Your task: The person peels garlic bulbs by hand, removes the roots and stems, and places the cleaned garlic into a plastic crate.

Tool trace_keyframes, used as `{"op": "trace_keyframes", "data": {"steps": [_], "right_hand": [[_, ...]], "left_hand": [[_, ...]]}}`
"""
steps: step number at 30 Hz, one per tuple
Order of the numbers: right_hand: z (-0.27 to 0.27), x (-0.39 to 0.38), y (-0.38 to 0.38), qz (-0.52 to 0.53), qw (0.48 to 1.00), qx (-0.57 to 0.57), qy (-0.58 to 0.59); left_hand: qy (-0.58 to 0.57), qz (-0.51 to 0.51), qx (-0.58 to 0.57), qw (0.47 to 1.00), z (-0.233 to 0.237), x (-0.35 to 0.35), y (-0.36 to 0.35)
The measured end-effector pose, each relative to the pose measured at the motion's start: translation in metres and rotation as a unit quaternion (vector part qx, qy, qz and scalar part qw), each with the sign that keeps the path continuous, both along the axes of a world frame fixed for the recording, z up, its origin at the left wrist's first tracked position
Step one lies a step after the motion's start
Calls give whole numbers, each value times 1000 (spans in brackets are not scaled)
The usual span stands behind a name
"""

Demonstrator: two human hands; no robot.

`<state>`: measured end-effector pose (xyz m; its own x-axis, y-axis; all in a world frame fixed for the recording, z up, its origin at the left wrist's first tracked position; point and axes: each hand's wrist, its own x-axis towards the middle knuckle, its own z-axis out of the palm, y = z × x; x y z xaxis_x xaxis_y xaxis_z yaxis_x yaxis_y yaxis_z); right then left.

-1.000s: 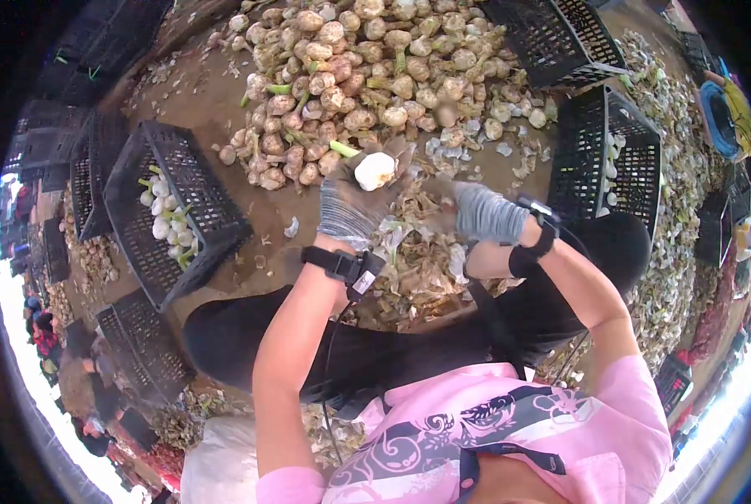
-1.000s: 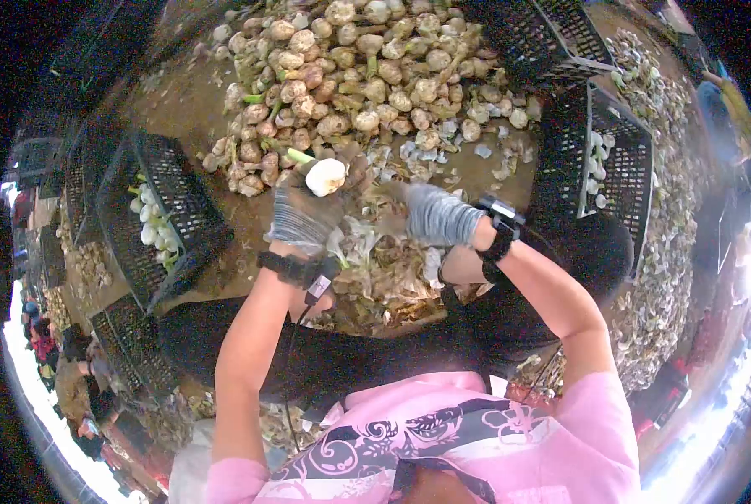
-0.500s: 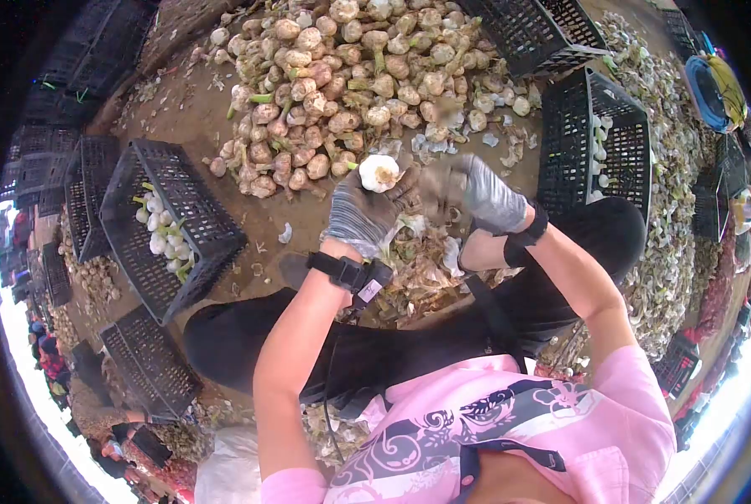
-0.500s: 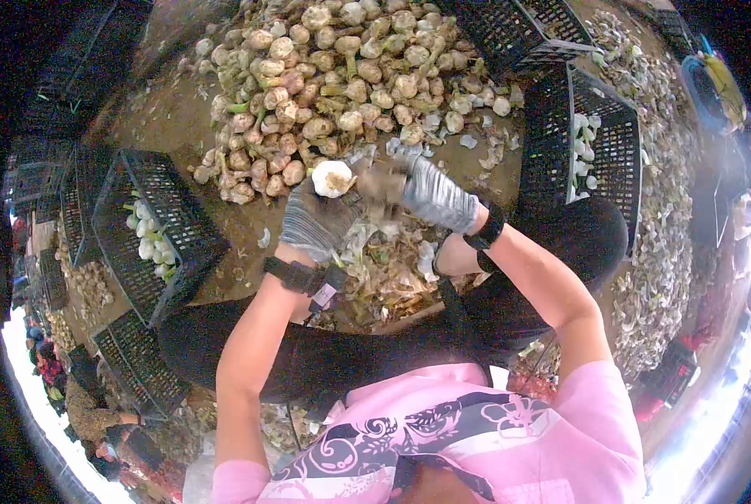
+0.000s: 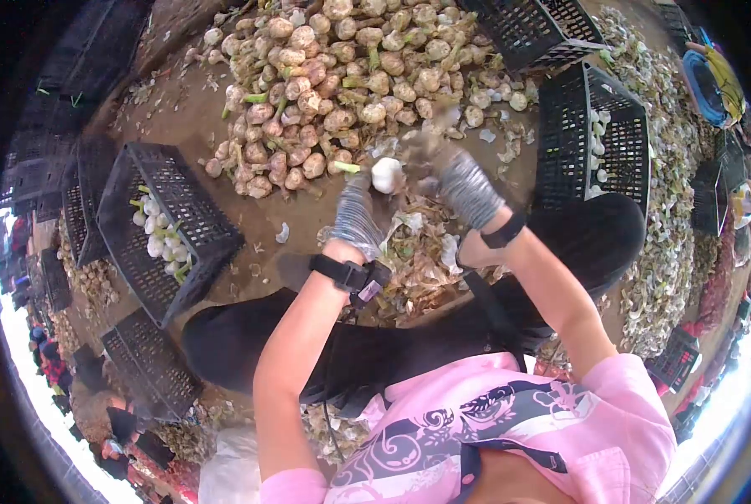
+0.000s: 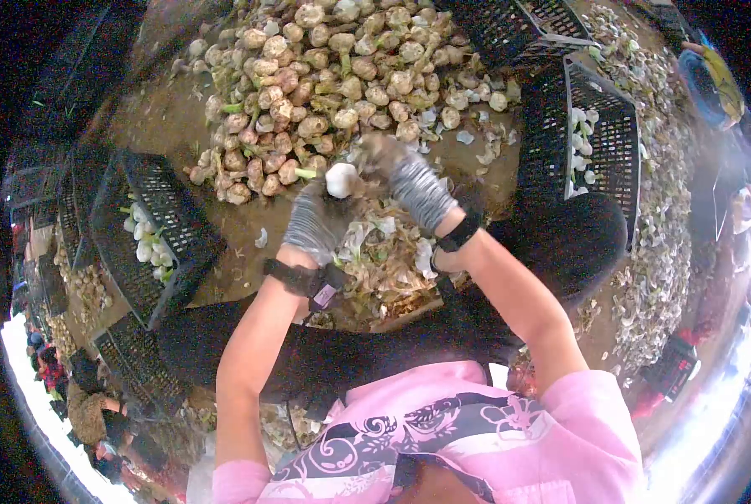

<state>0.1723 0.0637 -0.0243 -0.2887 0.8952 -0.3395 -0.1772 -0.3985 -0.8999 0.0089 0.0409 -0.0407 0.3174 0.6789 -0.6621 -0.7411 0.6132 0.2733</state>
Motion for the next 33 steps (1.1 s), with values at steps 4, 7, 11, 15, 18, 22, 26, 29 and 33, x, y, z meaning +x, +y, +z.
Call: {"op": "trace_keyframes", "data": {"steps": [4,7,11,15,18,22,26,29,33], "right_hand": [[1,-3,-16,-39,961,-197,193],[-8,45,4,-298,855,-224,360],[4,132,16,-364,789,71,490],[1,125,37,-133,762,150,616],[-27,68,63,-294,949,-5,110],[-114,36,116,-283,946,-107,-114],[-216,59,188,-156,785,86,-593],[-237,59,222,-163,770,84,-611],[-222,53,206,-322,838,183,-401]], "left_hand": [[252,-145,155,944,10,20,-10],[338,-158,282,884,7,22,-15],[286,-184,196,920,17,16,-10],[196,-198,97,955,2,11,-18],[199,-178,80,960,0,8,-16],[198,-141,64,968,0,-3,-12],[251,-126,59,958,4,-7,-8],[199,-98,24,975,-16,-9,-13],[217,-105,22,970,-35,-11,-18]]}}
